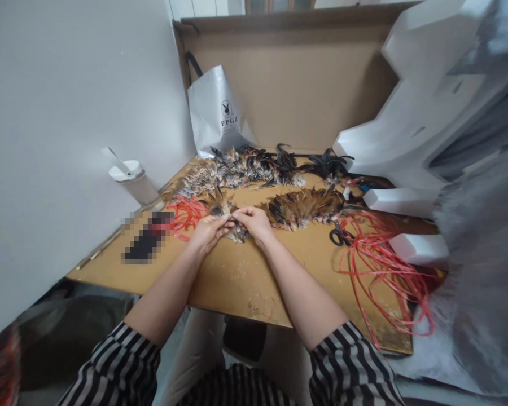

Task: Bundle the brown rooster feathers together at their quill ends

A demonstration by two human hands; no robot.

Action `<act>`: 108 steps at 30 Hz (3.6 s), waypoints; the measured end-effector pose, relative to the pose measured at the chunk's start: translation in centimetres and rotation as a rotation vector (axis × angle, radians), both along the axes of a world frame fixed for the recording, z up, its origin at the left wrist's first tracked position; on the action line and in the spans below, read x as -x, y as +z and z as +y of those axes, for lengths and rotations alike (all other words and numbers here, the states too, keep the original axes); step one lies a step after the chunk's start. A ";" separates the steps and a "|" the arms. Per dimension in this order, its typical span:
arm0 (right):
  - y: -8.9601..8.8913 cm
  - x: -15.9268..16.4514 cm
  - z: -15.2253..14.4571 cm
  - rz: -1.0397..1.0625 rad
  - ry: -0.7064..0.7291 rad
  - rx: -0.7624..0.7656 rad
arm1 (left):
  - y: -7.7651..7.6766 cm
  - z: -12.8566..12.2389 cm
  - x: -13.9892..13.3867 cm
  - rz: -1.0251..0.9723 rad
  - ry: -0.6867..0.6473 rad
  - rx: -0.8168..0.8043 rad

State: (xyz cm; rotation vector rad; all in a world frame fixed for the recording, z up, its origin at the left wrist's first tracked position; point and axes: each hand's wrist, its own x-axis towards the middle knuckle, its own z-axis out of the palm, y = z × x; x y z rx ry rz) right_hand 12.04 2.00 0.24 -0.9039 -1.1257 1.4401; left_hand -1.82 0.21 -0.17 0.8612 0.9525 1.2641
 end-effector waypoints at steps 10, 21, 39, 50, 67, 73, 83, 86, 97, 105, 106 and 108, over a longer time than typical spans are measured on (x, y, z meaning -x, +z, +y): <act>1.0 0.8 -1.0 0.247 0.205 0.236 | -0.3 -0.1 -0.2 0.041 0.051 -0.269; 1.5 0.4 -1.1 -0.254 -0.122 -0.194 | 0.2 0.0 -0.2 0.092 0.094 -0.145; 3.3 -1.5 -1.3 -0.582 0.204 -0.269 | 0.5 -0.9 -0.4 0.427 -0.338 -0.131; 2.0 -0.8 -1.0 -0.525 0.157 -0.250 | 0.1 -0.9 -0.5 0.399 -0.326 -0.182; 3.1 -1.5 -0.9 -0.423 0.132 -0.175 | 0.4 -1.2 -0.8 0.290 -0.140 -0.142; 2.9 -1.4 -0.9 -0.241 0.073 -0.101 | 0.7 -1.3 -0.7 0.163 -0.126 -0.124; 1.1 -0.1 -0.5 0.047 0.059 -0.068 | 0.2 -0.8 -0.8 0.009 -0.102 -0.105; 1.0 0.0 -0.4 0.049 0.051 -0.082 | 0.2 -0.9 -0.9 0.022 -0.110 -0.111; 1.1 -0.1 -0.5 -0.053 0.002 -0.097 | 0.2 -0.7 -0.5 0.289 -0.092 -0.231; 1.5 -0.1 -0.7 -0.168 -0.005 -0.234 | 0.2 -0.4 -0.3 0.071 0.024 -0.170; 1.5 -0.1 -0.8 -0.222 -0.020 -0.265 | 0.2 -0.3 -0.3 0.018 0.034 -0.156; 1.4 0.1 -1.0 -0.328 -0.070 -0.347 | 0.3 -0.3 -0.2 -0.071 0.017 -0.134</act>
